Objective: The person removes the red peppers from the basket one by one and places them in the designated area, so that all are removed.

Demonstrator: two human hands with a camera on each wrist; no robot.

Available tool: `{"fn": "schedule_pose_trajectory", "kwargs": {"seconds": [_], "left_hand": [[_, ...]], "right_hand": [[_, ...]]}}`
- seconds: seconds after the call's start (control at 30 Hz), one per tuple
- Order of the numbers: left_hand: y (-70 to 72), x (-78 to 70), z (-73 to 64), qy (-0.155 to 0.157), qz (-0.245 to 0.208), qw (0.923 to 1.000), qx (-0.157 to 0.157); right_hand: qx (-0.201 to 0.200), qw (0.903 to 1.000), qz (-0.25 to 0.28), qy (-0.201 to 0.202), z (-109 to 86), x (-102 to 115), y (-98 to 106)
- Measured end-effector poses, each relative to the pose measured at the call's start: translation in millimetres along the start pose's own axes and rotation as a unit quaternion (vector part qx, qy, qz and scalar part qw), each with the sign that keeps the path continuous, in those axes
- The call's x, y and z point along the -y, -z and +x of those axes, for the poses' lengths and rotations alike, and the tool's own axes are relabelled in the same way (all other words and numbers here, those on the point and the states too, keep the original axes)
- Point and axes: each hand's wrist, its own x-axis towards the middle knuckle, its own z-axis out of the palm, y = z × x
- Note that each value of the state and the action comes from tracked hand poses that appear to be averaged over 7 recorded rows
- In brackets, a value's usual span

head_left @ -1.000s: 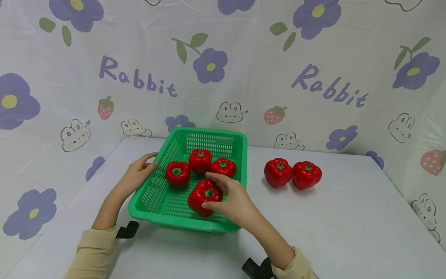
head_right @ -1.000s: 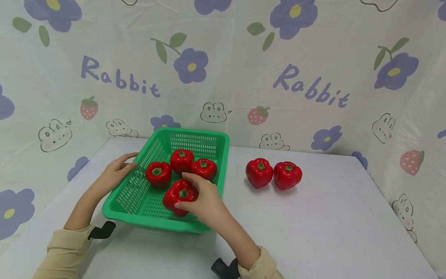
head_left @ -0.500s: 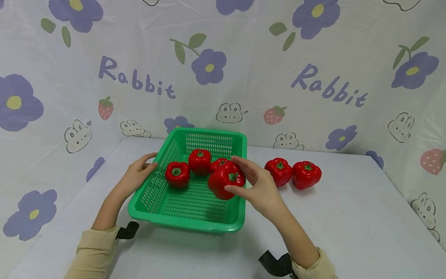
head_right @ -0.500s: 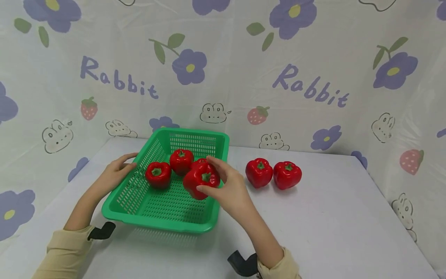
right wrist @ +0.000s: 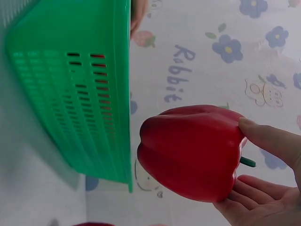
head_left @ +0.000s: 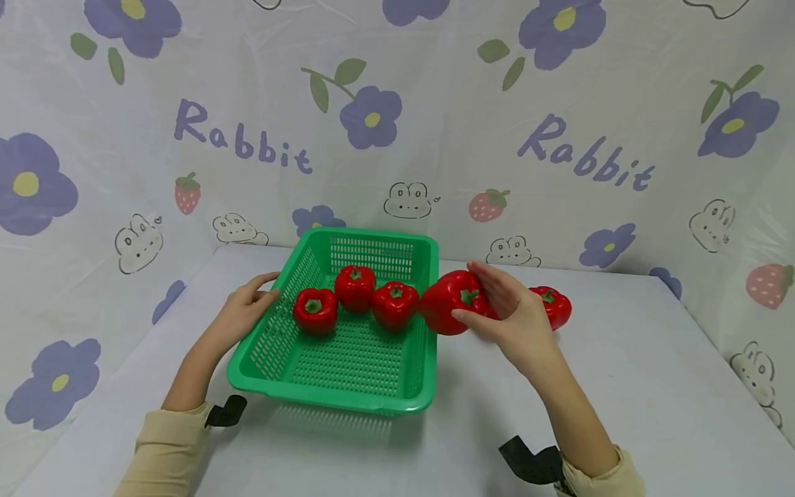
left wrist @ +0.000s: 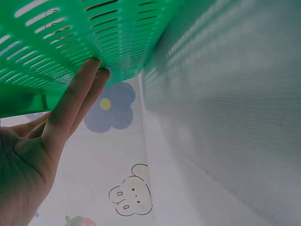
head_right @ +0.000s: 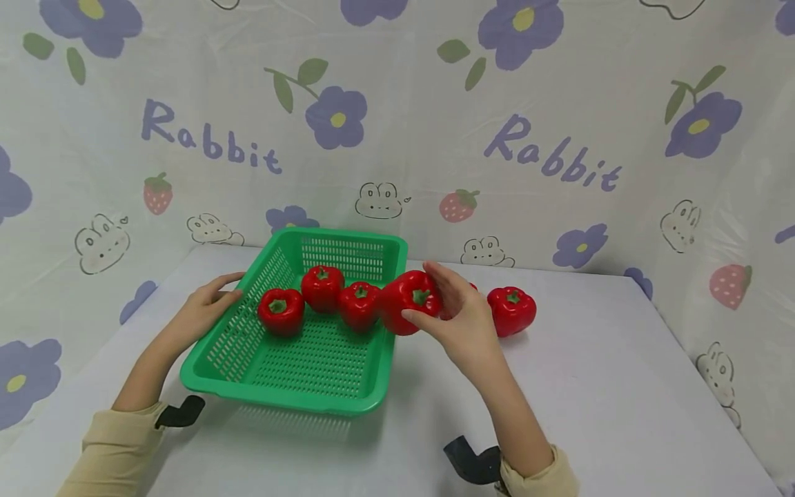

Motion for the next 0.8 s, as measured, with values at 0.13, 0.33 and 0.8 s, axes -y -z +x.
{"fn": "schedule_pose_trajectory", "kwargs": {"seconds": [0.13, 0.33, 0.8], "left_hand": [[-0.5, 1.2, -0.1, -0.002, 0.002, 1.0, -0.001], [-1.0, 1.0, 0.5, -0.002, -0.004, 1.0, 0.0], [-1.4, 3.6, 2.1, -0.005, -0.001, 1.0, -0.001]], "right_hand": [[-0.012, 0.9998, -0.014, -0.01, -3.2, -3, 12], [-0.039, 0.9984, -0.029, -0.028, -6.4, -9, 30], [-0.117, 0.9868, -0.074, -0.084, -9.3, -35, 73]]}}
